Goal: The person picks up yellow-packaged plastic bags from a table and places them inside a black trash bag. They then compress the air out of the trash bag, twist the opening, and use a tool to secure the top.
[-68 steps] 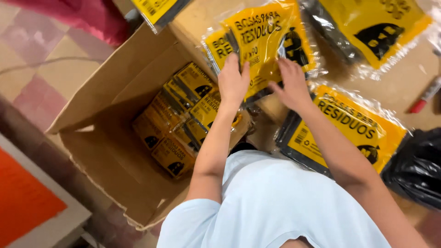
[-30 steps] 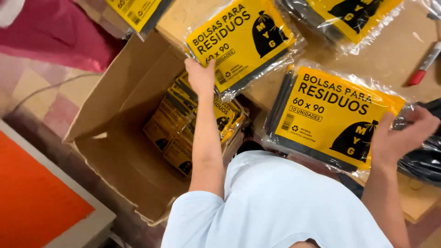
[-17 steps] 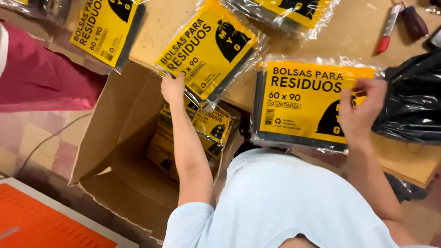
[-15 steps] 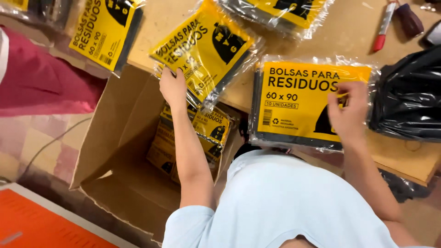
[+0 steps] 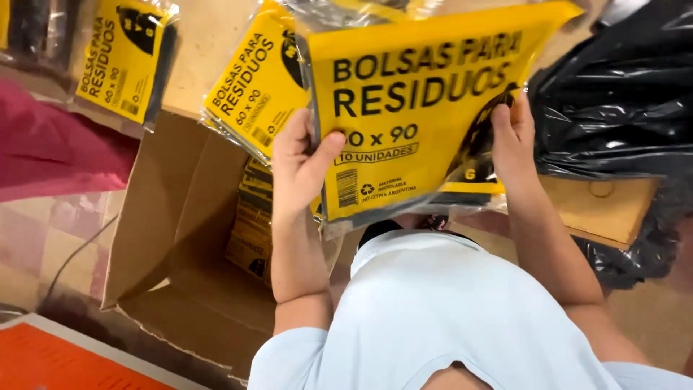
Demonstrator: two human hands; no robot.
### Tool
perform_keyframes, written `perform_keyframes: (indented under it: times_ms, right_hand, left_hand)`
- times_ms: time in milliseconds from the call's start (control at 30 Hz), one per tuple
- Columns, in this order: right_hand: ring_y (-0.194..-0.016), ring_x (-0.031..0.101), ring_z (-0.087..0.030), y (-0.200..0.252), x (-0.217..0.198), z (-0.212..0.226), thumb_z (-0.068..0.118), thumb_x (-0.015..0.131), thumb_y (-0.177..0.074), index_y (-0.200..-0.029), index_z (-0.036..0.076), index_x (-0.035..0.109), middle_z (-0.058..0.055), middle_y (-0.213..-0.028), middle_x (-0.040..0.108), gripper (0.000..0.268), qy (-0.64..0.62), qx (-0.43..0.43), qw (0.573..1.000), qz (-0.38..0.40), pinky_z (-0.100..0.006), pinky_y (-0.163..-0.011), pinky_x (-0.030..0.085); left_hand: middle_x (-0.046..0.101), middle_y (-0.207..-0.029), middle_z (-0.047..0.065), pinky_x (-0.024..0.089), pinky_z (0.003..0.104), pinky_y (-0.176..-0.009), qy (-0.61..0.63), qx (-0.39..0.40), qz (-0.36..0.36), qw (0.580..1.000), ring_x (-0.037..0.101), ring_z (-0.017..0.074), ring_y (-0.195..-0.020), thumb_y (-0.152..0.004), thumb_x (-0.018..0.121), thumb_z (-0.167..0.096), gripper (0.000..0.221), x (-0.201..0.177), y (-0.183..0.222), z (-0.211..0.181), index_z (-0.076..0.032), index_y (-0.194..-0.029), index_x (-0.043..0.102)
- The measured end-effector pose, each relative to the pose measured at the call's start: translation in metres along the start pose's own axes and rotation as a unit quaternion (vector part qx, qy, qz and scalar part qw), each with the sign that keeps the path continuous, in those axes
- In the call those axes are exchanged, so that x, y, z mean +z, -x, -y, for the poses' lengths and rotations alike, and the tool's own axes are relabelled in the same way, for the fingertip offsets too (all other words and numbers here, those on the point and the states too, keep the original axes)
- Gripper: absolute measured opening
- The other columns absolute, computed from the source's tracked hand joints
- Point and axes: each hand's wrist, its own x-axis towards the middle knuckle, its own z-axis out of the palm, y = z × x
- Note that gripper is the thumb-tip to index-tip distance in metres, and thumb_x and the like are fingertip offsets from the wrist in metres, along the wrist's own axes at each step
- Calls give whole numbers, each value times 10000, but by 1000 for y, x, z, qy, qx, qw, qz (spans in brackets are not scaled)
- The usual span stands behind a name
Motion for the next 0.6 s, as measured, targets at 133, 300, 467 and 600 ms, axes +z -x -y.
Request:
perform_keyframes:
  times_ms: [133,300,467,600]
  right_hand:
    - [-1069,628,-222,32,-23,-14,145,537,-1106,-1275,12,603,-143,-1106,662,225,62,83,991,-89,-411,-943,516]
    - [-716,640,-441,50,-35,-41,343,691,-1047,-843,59,582,-211,-652,593,366,374,112,917,-74,-464,-619,444]
    - [-1057,631,-399,47,-28,-6,388,663,-984,-1225,41,531,-191,-1091,597,442,443,207,872,-41,-511,-875,531]
    - [-1207,572,-464,28,-17,3,664,542,-960,-1377,-13,448,-303,-1266,590,801,279,397,874,-23,-596,-990,450]
  left_hand:
    - [465,-642,-39,376,228,-598,-48,-129,-55,989,420,63,-612,-958,655,-104,196,37,5,39,-108,-814,522]
    - [392,-582,-34,346,273,-552,-233,-276,-68,930,395,92,-515,-970,647,-254,325,39,30,149,-130,-753,439]
    - [476,-1303,341,393,558,-1092,-399,-365,-84,837,472,456,-1292,-987,632,-440,627,55,41,152,87,-1284,467]
    - [424,-1440,379,355,598,-1125,-348,-465,-22,814,419,488,-1367,-984,553,-533,832,68,30,126,121,-1452,342]
